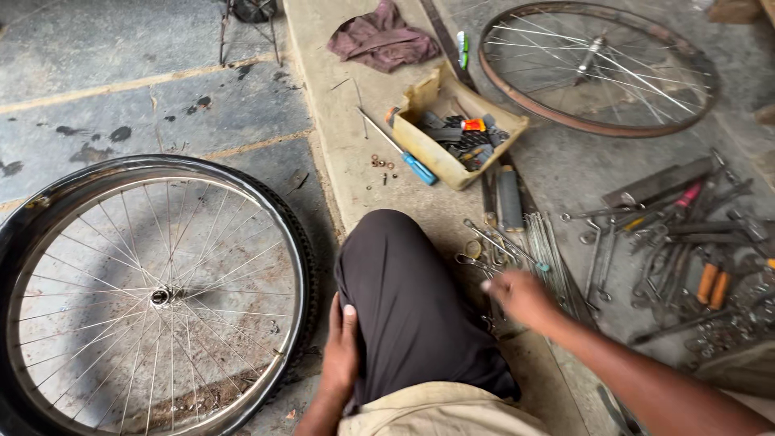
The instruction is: The person removes a bicycle tire from a rim, wipes the inner rim surface with a cloth, and then uses a screwdriver to pry and reseat the tire onto the wheel.
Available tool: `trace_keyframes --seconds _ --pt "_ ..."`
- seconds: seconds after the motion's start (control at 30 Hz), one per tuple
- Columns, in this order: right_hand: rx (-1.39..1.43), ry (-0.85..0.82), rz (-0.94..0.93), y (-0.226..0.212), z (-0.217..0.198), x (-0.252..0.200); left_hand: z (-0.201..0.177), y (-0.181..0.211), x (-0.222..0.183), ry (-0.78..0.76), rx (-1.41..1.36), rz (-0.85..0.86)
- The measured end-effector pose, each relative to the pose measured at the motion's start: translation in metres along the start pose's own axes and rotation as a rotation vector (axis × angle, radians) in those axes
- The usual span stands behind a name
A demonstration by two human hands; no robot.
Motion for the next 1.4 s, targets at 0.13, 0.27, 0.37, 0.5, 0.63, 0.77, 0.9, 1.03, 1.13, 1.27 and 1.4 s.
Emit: trace_keyframes --seconds 0.13,0.27,0.37,0.5,0.63,0.77,0.9,1.03,1.13,1.27,1.4 --pt "-0.007 0.284 -0.198 0.015 -0.05 0.029 -0.008 0.003 -0.016 -0.013 -0.075 -0.089" --pt "-0.126 0.34 -0.242 -0.002 -0.051 0.052 -0.019 -0.012 -0.026 0.081 -0.07 -0.136" --pt "-0.2 0.318 -0.021 0.006 -0.041 0.066 -0.034 -0.033 -0.033 0.137 -0.061 -0.142" --pt "-0.316 0.301 -0.046 0.013 -0.033 0.079 -0.047 -0.06 -0.038 0.16 0.063 -0.159" --pt "-0.367 0.153 0.053 0.02 -0.032 0.085 -0.066 -0.082 -0.048 0.112 0.25 -0.306" --pt "-0.444 0.191 -0.089 -0.024 -0.055 0.074 -0.073 -0.089 -0.052 -0.065 0.2 -0.373" --pt "-0.42 0.231 -0.195 -0.081 -0.073 0.086 -0.073 -0.083 -0.07 -0.224 0.017 -0.497" --pt "-0.329 0.098 -0.07 -0.066 -0.071 0.119 -0.095 -0.061 -0.081 -0.178 0.066 -0.497" --pt "-0.27 0.073 -0.103 -0.033 -0.059 0.146 -0.127 -0.048 -0.088 -0.188 0.129 -0.466" --pt "-0.194 -0.01 -0.14 -0.002 -0.019 0.147 -0.193 -0.036 -0.103 -0.039 0.081 -0.333" --pt "-0.204 0.086 -0.113 -0.019 -0.016 0.126 -0.299 -0.099 -0.125 0.105 0.398 -0.491"
Point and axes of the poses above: each hand's wrist, its own x-axis towards the middle knuckle, its own z-axis out of the palm, y = z × x, the point moved 8 cm from there along x, towards the middle knuckle, and after that the axes turned 6 degrees about -y, right-handed, at the moved point
